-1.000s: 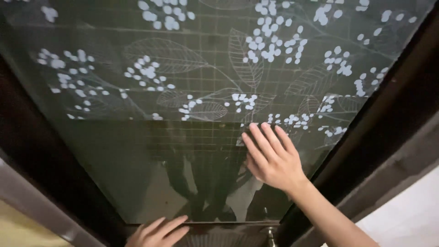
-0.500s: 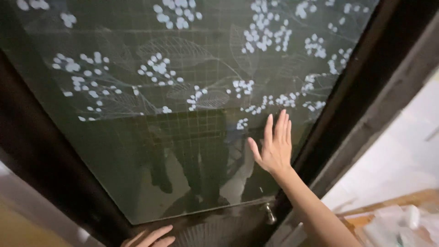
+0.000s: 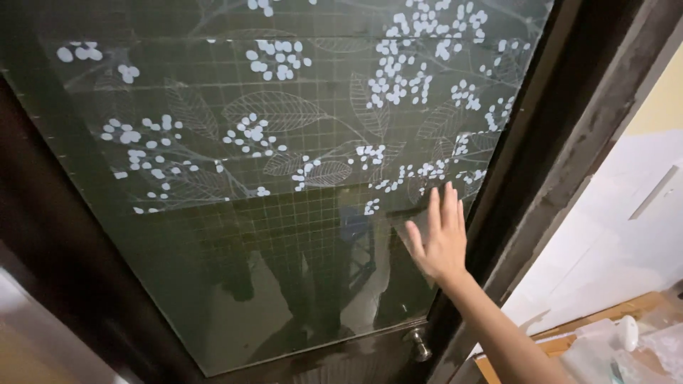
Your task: Applying patterned decorative film strips to a glass door and smoothing them out using a squeegee and cloth.
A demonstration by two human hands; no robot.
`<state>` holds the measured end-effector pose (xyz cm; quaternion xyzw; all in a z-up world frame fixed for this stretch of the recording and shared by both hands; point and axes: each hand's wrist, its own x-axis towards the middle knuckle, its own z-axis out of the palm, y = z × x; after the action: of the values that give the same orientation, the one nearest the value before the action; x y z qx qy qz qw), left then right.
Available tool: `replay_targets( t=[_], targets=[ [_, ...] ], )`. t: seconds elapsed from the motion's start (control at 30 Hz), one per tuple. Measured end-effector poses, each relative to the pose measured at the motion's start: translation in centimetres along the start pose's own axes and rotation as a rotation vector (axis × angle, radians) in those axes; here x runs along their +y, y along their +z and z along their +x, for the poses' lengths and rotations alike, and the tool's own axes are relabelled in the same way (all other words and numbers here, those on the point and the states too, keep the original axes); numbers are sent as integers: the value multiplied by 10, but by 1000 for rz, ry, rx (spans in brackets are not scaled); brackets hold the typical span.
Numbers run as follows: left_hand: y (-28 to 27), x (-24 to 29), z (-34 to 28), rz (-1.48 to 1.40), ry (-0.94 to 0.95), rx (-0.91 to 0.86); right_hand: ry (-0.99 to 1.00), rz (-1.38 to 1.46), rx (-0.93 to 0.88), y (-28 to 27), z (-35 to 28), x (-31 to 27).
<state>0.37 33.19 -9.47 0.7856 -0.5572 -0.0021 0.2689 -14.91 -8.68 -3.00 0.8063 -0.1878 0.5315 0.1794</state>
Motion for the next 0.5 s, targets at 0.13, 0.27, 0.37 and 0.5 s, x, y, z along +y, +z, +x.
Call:
replay_targets(
  t=[0.13,0.27,0.37,0.5],
  targets=[
    [-4,14,2,-17,48,18,-30,-49,-26,3,-8,17],
    [0,32,5,-36,88,19,-41,-14,-42,-6,-6,26],
    [10,52,18,-55,119,35,-100,27,14,-24,-5,40],
    [9,74,66,0,182,258,-127,-63,7,-23,-14,82]
  ],
)
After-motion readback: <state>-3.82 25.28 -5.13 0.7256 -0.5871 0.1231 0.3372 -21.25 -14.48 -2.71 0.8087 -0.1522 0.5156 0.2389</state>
